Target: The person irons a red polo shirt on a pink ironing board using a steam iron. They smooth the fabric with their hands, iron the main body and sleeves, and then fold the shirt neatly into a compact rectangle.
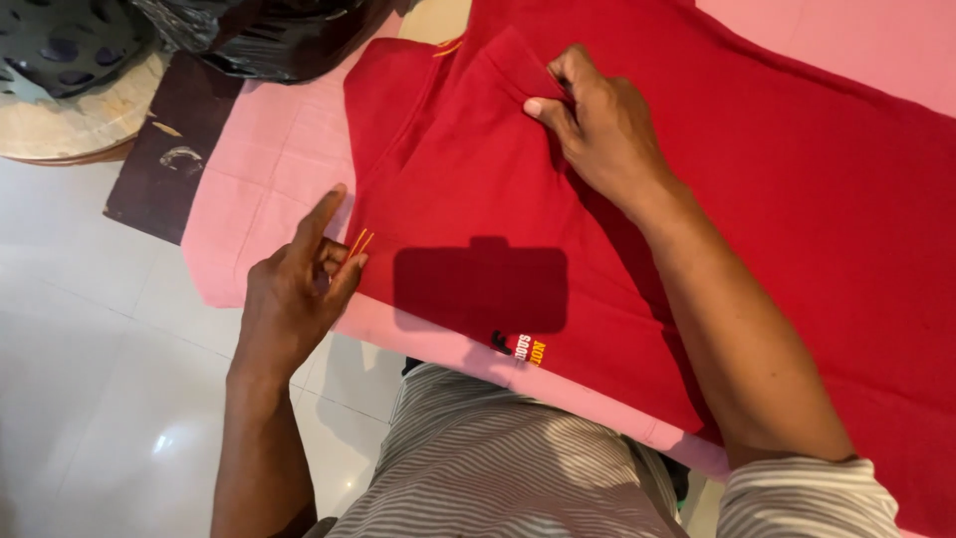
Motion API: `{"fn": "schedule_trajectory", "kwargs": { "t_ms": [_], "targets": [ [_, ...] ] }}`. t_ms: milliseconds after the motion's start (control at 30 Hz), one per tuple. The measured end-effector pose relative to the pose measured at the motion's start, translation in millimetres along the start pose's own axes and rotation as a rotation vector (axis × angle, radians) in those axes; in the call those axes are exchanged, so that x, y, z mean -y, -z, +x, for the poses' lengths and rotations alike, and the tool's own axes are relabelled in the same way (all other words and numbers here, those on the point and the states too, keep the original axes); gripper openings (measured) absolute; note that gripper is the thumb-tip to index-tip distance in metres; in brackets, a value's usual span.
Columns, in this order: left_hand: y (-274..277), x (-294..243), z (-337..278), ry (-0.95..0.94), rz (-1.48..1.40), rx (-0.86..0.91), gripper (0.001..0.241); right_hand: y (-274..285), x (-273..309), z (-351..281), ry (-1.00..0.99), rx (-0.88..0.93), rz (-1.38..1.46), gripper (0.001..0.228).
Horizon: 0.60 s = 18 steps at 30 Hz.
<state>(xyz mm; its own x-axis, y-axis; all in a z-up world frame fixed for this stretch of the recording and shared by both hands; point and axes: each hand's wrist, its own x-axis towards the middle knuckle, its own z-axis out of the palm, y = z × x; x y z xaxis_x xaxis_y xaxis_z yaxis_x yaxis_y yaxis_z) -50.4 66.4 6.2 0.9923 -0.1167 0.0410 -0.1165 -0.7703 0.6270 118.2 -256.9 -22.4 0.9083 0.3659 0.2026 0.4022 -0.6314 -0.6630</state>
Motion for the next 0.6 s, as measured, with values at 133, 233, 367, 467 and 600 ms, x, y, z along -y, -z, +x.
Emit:
{"fn": "schedule_trajectory", "kwargs": {
  "t_ms": [133,233,367,467,600],
  "targets": [
    [-8,-5,4,0.044,0.137,-0.053,0.069,-14,-12,3,0.136,-0.067,-0.254,0.031],
    [-20,-8,12,0.002,0.288,-0.108,0.080,-14,-6,2,0.240,-0.102,-0.353,0.032],
    [-45,-14,24,-0.034,0.492,-0.245,0.087,-4,6,-2,0.345,-0.133,-0.385,0.030],
    [-49,-3,16,0.029,0.414,-0.256,0.062,40,20,-33,0.226,0.090,-0.379,0.056],
    [-45,1,16,-0.056,0.339,-0.270,0.055,109,18,-115,0.059,0.264,-0.376,0.055]
  ]
}}
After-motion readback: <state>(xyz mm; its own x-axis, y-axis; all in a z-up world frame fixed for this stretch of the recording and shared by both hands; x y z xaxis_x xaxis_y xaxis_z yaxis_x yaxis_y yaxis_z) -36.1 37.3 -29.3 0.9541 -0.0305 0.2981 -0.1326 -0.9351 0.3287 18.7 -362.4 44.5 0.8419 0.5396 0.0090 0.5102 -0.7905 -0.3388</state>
